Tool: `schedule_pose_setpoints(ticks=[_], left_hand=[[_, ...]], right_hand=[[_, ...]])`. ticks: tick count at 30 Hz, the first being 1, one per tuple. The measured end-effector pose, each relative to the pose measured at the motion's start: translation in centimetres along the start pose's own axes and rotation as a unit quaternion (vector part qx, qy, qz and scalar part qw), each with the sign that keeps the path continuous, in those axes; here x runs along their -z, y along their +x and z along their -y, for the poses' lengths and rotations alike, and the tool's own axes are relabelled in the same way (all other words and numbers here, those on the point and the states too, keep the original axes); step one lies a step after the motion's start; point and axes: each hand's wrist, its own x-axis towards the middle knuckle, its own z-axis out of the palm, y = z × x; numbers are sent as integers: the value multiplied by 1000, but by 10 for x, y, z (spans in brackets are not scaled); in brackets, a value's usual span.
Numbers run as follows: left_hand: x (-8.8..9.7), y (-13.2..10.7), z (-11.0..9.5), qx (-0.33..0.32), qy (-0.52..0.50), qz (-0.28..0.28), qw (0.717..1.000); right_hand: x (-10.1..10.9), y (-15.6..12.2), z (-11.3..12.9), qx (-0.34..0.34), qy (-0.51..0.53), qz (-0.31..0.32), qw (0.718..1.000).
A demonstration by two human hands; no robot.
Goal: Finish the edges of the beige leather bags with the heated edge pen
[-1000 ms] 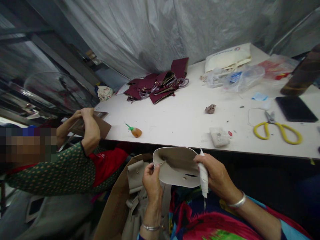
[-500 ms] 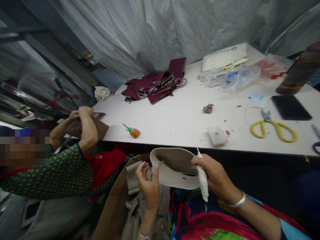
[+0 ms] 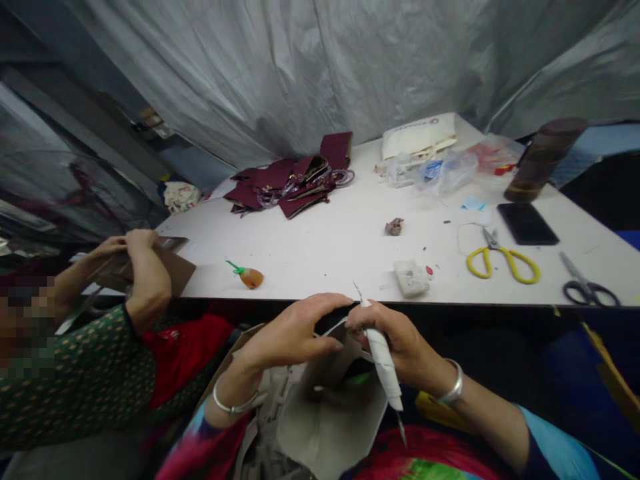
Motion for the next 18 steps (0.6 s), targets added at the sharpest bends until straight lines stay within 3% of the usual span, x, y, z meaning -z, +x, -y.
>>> schedule_pose_setpoints(ticks=[3,6,8,11,18], left_hand=[[3,24,-3,26,-87,78,993],[-15,48,6,78,-198,102,972],[-33,61,16,107,-248,101,958],[-55,74,31,103,-246,97,959],[-78,82,53,105,-246,34,963]], right_hand=[[1,1,-8,-28,29,-29,999],[6,-4,-20,-79,21,-68,994],[12,-10,-29,-121,3,-96,988],[20,-20,-39,-163,-36,-132,977],[28,-28,-51,-187,-77,-175,964]])
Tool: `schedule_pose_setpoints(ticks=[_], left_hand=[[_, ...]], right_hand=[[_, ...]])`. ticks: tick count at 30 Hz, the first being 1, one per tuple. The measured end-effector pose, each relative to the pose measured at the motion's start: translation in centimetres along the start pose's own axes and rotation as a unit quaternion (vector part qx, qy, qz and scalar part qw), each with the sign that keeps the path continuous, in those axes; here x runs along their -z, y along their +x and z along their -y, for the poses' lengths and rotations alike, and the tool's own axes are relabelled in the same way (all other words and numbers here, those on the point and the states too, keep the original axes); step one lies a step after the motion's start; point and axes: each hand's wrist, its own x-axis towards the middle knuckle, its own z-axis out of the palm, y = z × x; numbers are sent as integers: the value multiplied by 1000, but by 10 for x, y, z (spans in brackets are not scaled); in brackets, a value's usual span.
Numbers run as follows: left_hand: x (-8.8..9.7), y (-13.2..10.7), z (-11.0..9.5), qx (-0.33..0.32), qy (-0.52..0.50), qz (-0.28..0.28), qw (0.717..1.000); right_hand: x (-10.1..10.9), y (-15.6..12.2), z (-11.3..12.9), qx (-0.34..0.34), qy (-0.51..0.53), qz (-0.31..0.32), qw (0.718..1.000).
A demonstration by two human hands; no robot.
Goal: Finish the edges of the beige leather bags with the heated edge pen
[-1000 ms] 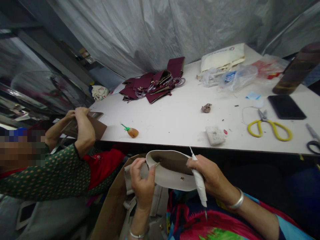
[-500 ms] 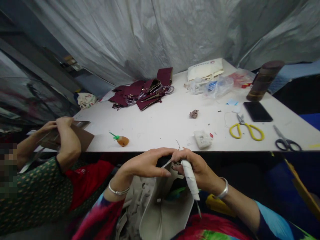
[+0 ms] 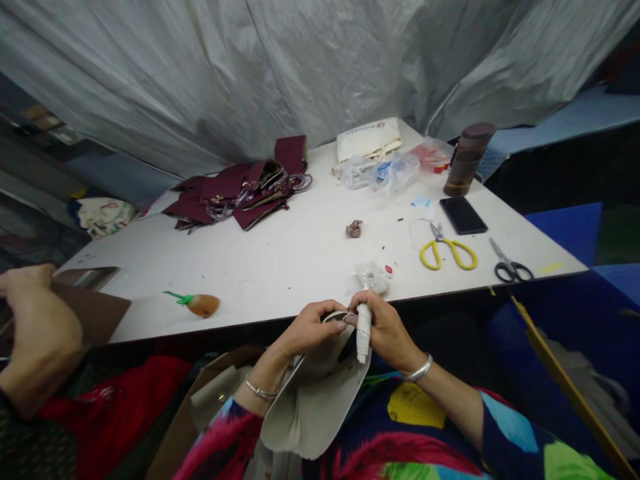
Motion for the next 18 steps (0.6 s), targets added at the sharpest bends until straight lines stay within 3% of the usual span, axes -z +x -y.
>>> schedule_pose_setpoints(ticks=[5,8,12,15,18], left_hand=[[-14,1,13,-12,6,-57,998],[-13,-4,14,-11,5,-74,997],[23,-23,9,39,-90,-111,989],[59,-37,2,71,-203,-196,957],[69,-37,-3,93,-254,-263,926]], right_hand=[[-2,1,-2,6,-3,-4,1000],[0,0,-1,3,8,2,1000],[20,1,-1,-13,37,-45,998],[46,2,-7,-30,76,-103,991],[66,4,-17,-58,52,-141,987]])
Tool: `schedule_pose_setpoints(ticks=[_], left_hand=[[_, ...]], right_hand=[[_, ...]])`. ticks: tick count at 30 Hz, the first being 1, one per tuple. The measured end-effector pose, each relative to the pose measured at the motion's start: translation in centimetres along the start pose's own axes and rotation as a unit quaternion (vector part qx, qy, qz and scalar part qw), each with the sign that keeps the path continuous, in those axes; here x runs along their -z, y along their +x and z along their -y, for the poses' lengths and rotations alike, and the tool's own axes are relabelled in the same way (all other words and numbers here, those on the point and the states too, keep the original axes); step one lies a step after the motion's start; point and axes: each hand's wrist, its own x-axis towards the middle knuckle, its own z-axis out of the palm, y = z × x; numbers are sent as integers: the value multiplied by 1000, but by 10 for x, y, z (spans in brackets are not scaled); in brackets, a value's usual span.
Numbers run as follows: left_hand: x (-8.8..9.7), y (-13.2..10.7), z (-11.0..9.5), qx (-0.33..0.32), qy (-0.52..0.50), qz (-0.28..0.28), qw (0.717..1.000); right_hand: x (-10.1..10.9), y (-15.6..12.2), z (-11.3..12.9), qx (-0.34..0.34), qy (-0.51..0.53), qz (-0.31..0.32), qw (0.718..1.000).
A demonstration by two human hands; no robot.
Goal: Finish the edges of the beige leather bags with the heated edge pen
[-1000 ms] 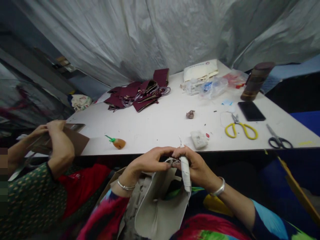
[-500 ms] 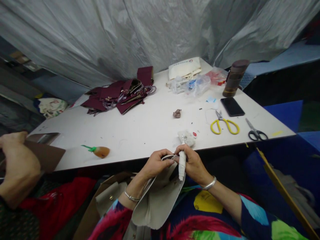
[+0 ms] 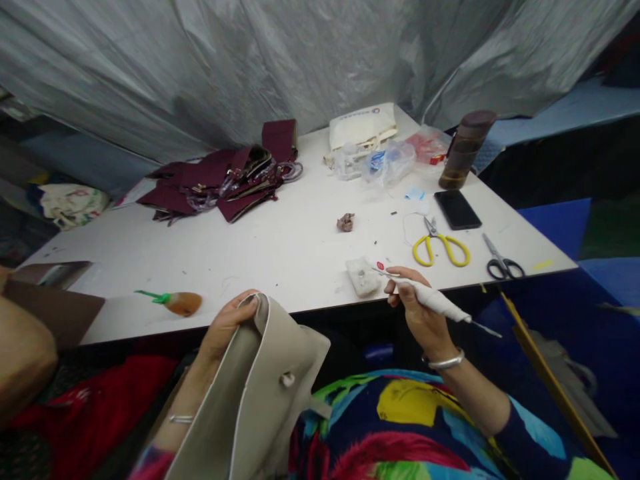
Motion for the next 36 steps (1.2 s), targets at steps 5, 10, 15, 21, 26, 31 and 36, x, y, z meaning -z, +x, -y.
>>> schedule_pose_setpoints(ticks=[5,10,15,21,26,31,36], left_hand=[[-57,9,50,59,-30,58,996],[-117,10,121,51,12,77,996],[-133,8,138,35,100,77,991],[-133,13,136,68,101,63,991],[-132,15,137,70,129,95,985],[-130,18,134,63,154,117,979],[-130,19,130,78,161,125,976]], right_hand=[[5,5,-14,-42,-46,-41,997],[7,6,-20,-37,-79,-7,996],[9,14,-19,-6,-127,-20,992],[11,29,-24,62,-185,5,981],[13,38,-27,83,-186,42,978],[11,41,-28,74,-177,69,979],[10,43,-31,34,-177,88,980]])
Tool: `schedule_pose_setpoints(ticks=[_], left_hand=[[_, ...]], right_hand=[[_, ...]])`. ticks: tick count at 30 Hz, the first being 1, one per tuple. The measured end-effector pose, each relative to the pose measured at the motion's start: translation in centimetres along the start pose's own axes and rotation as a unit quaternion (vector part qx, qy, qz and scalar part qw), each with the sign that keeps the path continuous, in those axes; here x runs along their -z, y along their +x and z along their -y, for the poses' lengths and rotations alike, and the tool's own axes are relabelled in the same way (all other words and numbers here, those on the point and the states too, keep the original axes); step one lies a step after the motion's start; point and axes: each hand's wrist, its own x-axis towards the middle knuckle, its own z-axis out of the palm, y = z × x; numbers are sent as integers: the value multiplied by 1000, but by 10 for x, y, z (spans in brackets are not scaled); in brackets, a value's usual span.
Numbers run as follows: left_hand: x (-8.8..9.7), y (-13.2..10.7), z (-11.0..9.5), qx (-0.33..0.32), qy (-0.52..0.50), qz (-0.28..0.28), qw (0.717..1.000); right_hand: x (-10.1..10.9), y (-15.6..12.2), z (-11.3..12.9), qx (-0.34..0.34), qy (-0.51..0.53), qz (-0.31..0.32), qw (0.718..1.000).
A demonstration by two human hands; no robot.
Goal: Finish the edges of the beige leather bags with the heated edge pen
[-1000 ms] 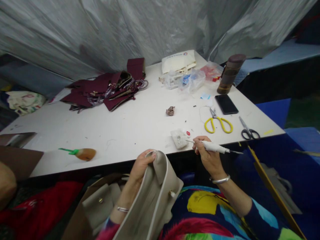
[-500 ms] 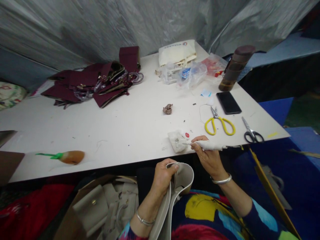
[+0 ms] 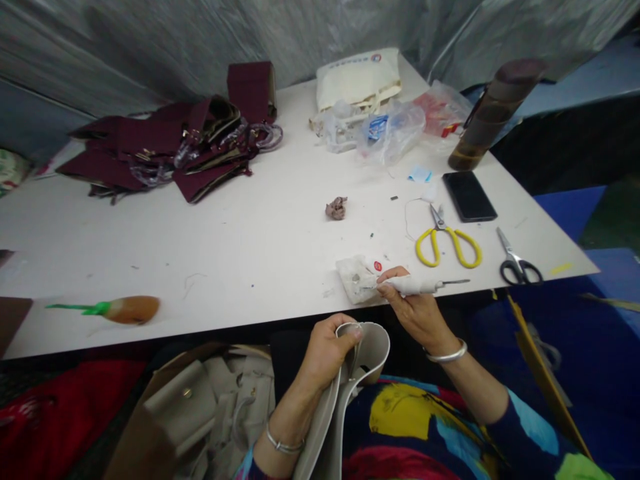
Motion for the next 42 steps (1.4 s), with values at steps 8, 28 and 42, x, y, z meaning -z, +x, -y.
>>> schedule_pose_setpoints(ticks=[8,28,42], left_hand=[[2,1,2,-9,14,-6,1000],[-7,-14,-8,-7,43,37,998],[-10,-13,-1,-17,11,25,999]], right_hand=[[1,0,2,8,9,-12,1000],[4,-31,3,-128,128,143,973],[0,-36,9,-97,110,131,981]])
